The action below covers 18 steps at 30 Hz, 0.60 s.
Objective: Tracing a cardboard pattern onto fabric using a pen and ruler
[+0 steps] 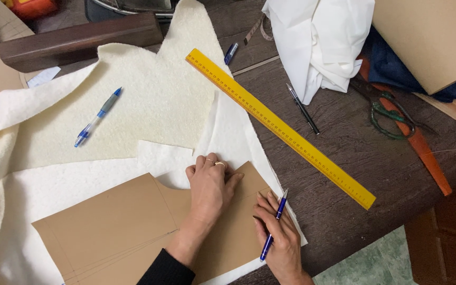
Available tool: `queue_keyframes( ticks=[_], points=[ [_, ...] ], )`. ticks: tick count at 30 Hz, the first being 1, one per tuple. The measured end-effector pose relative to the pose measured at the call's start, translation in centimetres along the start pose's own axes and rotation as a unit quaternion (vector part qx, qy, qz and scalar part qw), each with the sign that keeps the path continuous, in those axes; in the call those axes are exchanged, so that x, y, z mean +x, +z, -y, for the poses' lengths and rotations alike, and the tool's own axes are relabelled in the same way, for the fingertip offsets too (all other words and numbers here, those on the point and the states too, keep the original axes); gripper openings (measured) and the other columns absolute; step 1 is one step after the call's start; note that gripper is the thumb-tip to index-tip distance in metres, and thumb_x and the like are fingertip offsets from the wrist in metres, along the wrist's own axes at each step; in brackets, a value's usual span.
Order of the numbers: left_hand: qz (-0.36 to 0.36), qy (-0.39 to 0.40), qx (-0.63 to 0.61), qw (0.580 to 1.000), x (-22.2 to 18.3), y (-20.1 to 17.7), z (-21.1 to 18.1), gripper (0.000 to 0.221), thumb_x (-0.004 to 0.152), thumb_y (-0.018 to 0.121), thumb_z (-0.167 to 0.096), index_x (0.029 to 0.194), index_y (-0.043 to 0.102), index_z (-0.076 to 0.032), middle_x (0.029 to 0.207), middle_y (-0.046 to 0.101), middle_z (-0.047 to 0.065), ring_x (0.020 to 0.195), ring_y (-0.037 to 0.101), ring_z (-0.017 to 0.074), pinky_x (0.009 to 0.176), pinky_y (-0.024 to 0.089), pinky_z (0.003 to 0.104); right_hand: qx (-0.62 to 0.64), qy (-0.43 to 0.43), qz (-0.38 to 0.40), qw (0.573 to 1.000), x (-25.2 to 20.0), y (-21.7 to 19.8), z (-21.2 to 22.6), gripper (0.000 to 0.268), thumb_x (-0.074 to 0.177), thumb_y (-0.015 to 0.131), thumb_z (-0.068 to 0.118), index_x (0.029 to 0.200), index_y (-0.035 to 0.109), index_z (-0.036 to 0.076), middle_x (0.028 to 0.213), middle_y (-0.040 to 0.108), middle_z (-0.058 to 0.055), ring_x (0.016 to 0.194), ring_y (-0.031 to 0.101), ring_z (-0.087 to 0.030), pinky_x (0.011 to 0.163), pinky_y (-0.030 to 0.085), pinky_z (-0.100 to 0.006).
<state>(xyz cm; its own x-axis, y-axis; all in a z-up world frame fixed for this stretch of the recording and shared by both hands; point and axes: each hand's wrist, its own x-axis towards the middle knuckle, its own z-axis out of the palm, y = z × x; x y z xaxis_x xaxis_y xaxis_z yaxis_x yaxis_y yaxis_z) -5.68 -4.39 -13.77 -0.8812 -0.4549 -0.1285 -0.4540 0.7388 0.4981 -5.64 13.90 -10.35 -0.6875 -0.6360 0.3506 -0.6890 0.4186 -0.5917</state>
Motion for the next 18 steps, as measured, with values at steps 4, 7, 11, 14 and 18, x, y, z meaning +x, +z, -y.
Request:
queue_keyframes(
  ticks=[4, 7, 11, 14, 18],
  points=[
    [0.007, -0.008, 0.002, 1.0, -0.01, 0.17, 0.03, 0.029, 0.079, 0.073, -0.042, 0.071, 0.067, -0.015, 0.093, 0.057, 0.002, 0.093, 0.048, 0.0278, 0.075, 0.032, 0.046, -0.009, 0.002, -0.007, 1.0, 0.35, -0.18, 0.43, 0.017, 0.092, 0.054, 0.008, 0.106, 0.062, 0.003, 0.119, 0.066, -0.016, 0.121, 0.058, -0.035, 0.106, 0.044, -0.044],
    [0.009, -0.01, -0.01, 1.0, -0.02, -0.03, -0.09, 0.027, 0.079, 0.073, -0.04, 0.074, 0.069, -0.014, 0.092, 0.057, 0.002, 0.094, 0.048, 0.028, 0.076, 0.032, 0.046, -0.012, 0.005, -0.005, 1.0, 0.32, -0.14, 0.46, 0.018, 0.092, 0.055, 0.009, 0.107, 0.062, 0.003, 0.12, 0.066, -0.015, 0.122, 0.058, -0.034, 0.105, 0.044, -0.043],
    [0.004, -0.004, 0.0, 1.0, -0.05, 0.02, -0.11, 0.03, 0.079, 0.071, -0.042, 0.073, 0.067, -0.013, 0.093, 0.057, 0.004, 0.094, 0.048, 0.03, 0.075, 0.033, 0.047, -0.023, 0.012, 0.003, 1.0, -0.21, 0.21, 0.38, 0.02, 0.093, 0.052, 0.007, 0.111, 0.06, 0.003, 0.124, 0.064, -0.015, 0.124, 0.056, -0.035, 0.106, 0.044, -0.042],
    [0.002, -0.003, -0.007, 1.0, -0.08, -0.11, -0.12, 0.028, 0.079, 0.072, -0.041, 0.071, 0.066, -0.015, 0.091, 0.057, 0.003, 0.093, 0.048, 0.0294, 0.074, 0.032, 0.047, -0.023, 0.021, 0.018, 0.999, -0.54, 0.38, 0.71, 0.025, 0.094, 0.047, 0.003, 0.117, 0.057, 0.002, 0.13, 0.06, -0.018, 0.129, 0.052, -0.037, 0.107, 0.042, -0.043],
    [0.005, -0.002, -0.01, 1.0, 0.0, 0.27, 0.28, 0.028, 0.078, 0.074, -0.041, 0.073, 0.068, -0.014, 0.091, 0.057, 0.002, 0.094, 0.048, 0.0284, 0.076, 0.033, 0.046, -0.015, 0.014, 0.012, 1.0, -0.46, 0.49, 0.91, 0.026, 0.095, 0.045, 0.002, 0.118, 0.056, 0.0, 0.13, 0.058, -0.021, 0.129, 0.051, -0.039, 0.108, 0.042, -0.044]
  ],
)
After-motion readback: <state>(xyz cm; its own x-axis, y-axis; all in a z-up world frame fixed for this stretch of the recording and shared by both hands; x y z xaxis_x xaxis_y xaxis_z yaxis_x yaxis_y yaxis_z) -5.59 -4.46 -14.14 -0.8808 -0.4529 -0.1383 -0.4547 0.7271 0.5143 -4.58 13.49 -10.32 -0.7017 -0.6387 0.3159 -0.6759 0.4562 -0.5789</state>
